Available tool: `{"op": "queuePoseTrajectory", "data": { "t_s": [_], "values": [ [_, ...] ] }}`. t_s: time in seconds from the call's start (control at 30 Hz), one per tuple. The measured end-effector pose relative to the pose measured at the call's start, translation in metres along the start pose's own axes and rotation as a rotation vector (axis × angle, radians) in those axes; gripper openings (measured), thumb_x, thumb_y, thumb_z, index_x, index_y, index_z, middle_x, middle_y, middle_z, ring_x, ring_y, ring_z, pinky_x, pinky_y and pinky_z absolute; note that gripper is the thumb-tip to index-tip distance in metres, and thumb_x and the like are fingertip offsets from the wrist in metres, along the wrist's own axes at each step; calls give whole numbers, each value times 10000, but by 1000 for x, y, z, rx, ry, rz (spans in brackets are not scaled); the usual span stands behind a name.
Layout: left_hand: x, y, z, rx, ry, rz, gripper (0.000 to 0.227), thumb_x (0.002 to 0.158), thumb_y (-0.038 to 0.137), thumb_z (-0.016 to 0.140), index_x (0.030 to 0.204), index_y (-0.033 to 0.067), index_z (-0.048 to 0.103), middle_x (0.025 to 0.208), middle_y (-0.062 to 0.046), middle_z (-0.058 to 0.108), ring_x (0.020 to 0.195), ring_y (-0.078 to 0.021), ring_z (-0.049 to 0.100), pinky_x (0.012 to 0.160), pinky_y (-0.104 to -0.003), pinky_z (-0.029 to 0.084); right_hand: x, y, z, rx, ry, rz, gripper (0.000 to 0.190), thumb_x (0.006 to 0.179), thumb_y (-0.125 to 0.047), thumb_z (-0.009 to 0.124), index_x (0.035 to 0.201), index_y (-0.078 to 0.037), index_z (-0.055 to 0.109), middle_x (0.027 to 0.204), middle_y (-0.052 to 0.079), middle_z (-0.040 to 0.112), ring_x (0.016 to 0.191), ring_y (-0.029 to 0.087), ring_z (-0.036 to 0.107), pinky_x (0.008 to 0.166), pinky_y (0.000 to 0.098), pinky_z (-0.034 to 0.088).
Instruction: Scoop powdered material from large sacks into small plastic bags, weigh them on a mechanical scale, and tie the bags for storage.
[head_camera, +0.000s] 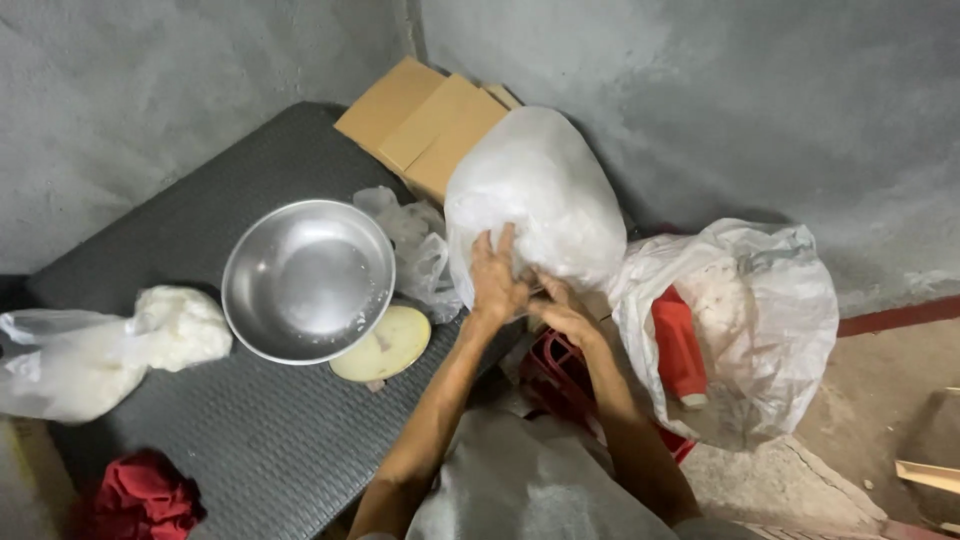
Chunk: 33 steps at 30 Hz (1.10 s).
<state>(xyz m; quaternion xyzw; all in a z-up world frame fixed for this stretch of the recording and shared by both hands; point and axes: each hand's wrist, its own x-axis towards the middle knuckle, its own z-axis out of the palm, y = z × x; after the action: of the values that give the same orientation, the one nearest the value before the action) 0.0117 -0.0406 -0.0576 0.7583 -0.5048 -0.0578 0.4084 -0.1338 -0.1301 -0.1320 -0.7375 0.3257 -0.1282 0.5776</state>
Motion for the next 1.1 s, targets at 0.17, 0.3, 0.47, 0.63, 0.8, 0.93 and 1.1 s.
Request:
{"op": "queuePoseTrajectory", "data": {
  "t_s": [0.17,0.3,0.47,0.63,0.8,0.93,1.1],
  "values": [
    [5,-26,14,-138,-15,-179,561,919,295,730,1389,14,605,1449,-296,534,1354,-438,538,1159,-456,448,4,-67,-18,24,272,165,407,930,-214,674,1250,37,675,1517,149,532,1263,344,624,1066,450,506],
    [24,3,-14,-562,52,-573,823,798,446,789,1425,-9,512,1391,-248,600,1269,-355,609,1053,-406,480,24,-90,-18,32,366,376,449,923,-300,650,1308,-77,711,1397,179,688,1264,309,651,1064,423,500],
    [68,-11,-8,-682,104,-503,865,826,383,883,1408,-84,445,1364,-259,555,1278,-358,554,1076,-418,440,60,-53,12,-299,482,67,624,858,-210,744,1423,-99,505,1431,246,512,1310,398,503,1069,457,455],
    [90,-69,42,-743,181,-571,449,842,164,746,1234,-45,675,1159,-180,754,1075,-367,693,928,-465,557,68,-37,29,-51,395,385,717,877,-201,632,1530,-116,349,1445,220,511,1182,340,652,941,409,577],
    [57,-65,24,-1606,328,-678,424,854,41,461,1228,-4,655,1106,-155,764,946,-272,771,808,-438,665,152,46,-35,-275,673,240,605,959,-387,700,1312,76,535,1258,291,582,1125,394,571,942,459,459],
    [35,-82,58,-1630,351,-754,333,931,12,583,1260,-24,614,1136,-138,715,974,-263,713,824,-427,614,128,8,-48,-34,660,387,487,937,-344,674,1209,53,603,1153,229,646,1022,323,614,898,423,488],
    [22,-75,40,-1206,361,-784,462,855,-63,488,1289,41,610,1080,-124,678,850,-242,625,698,-406,532,68,-40,-6,317,908,-125,331,979,-213,595,1119,76,676,1096,206,699,982,334,639,894,436,516]
  ]
}}
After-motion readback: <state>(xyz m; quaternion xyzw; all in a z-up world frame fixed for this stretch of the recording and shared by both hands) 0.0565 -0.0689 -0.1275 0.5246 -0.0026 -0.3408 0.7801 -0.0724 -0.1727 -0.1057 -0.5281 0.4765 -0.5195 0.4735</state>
